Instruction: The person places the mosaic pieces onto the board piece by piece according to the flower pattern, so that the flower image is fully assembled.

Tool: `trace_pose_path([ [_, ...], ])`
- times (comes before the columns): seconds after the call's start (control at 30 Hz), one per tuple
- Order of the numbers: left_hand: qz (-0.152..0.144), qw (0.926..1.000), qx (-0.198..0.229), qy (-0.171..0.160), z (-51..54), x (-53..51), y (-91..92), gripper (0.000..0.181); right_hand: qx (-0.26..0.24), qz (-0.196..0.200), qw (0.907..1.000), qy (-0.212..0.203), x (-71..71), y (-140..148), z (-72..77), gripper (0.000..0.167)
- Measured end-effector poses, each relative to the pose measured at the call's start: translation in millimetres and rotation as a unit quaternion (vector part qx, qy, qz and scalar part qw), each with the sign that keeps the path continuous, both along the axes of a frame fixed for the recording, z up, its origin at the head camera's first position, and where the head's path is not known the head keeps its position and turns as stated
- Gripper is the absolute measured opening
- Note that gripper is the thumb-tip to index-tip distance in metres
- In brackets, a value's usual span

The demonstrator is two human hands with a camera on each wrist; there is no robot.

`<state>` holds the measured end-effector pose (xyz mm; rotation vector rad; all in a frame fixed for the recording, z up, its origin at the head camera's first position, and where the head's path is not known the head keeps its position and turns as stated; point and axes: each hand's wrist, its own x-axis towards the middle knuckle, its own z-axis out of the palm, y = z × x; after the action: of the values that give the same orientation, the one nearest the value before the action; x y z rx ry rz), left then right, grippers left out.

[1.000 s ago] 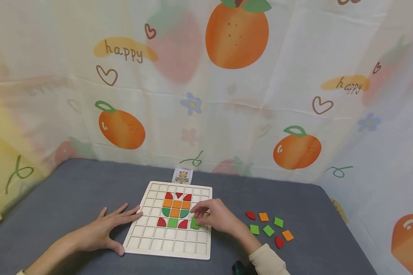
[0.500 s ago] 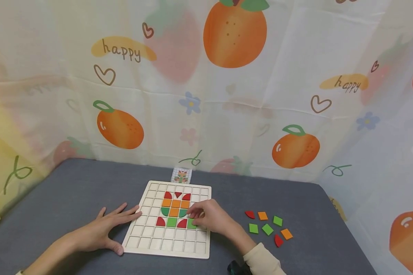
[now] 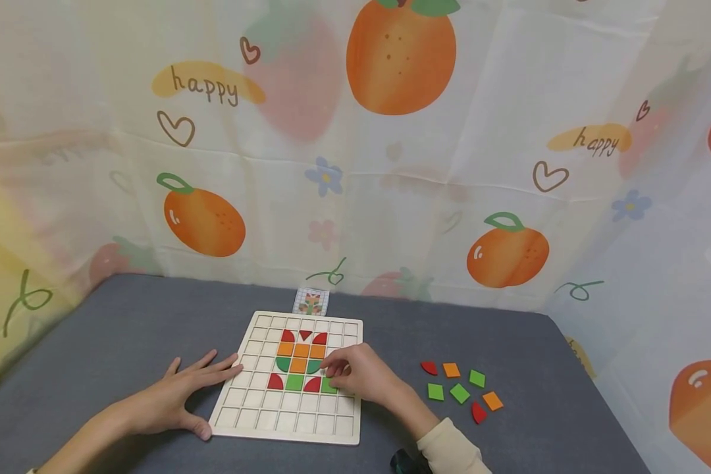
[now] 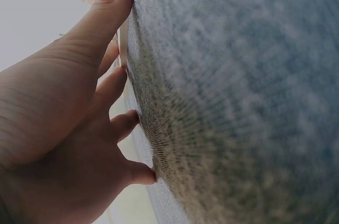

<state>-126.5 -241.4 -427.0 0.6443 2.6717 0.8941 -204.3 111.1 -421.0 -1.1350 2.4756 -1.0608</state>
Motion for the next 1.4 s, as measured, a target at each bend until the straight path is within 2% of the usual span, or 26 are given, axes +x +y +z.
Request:
trace_pose_path([
  [0.2, 0.001, 1.0, 0.0, -0.004, -0.4, -0.2, 0.4, 0.104, 0.005, -0.005, 0.9999, 0.013, 0.7, 6, 1.2, 0.02],
  [0.37, 0.007, 0.9999, -0.006, -0.011, -0.6, -0.1, 0.6, 0.105, 0.019, -0.031, 0.999, 0.025, 0.7, 21, 5.8, 0.02],
  [0.57, 0.0, 1.0, -0.001, 0.002, -0.4, 0.2, -0.3, 0.104, 0.013, -0.065, 0.9973, 0.031, -1.4, 48, 9.1, 0.021],
  [0.9, 0.005, 1.0, -0.003, -0.007, -0.4, 0.6, 0.8, 0.105, 0.01, -0.118, 0.9918, 0.048, -4.4, 102, 12.0, 0.024],
  [1.13, -0.001, 1.0, 0.0, -0.002, -0.4, 0.7, -0.2, 0.104, 0.01, -0.196, 0.9805, -0.004, 1.2, 147, 17.1, 0.027],
  [1.33, 0.0, 1.0, 0.001, -0.003, -0.7, 0.1, -0.2, 0.104, 0.032, -0.235, 0.9707, 0.038, 3.5, 185, 12.5, 0.027],
  [1.4, 0.0, 1.0, 0.002, -0.004, -0.9, -0.2, 0.1, 0.104, 0.041, -0.249, 0.967, 0.033, 4.1, 195, 10.2, 0.027],
])
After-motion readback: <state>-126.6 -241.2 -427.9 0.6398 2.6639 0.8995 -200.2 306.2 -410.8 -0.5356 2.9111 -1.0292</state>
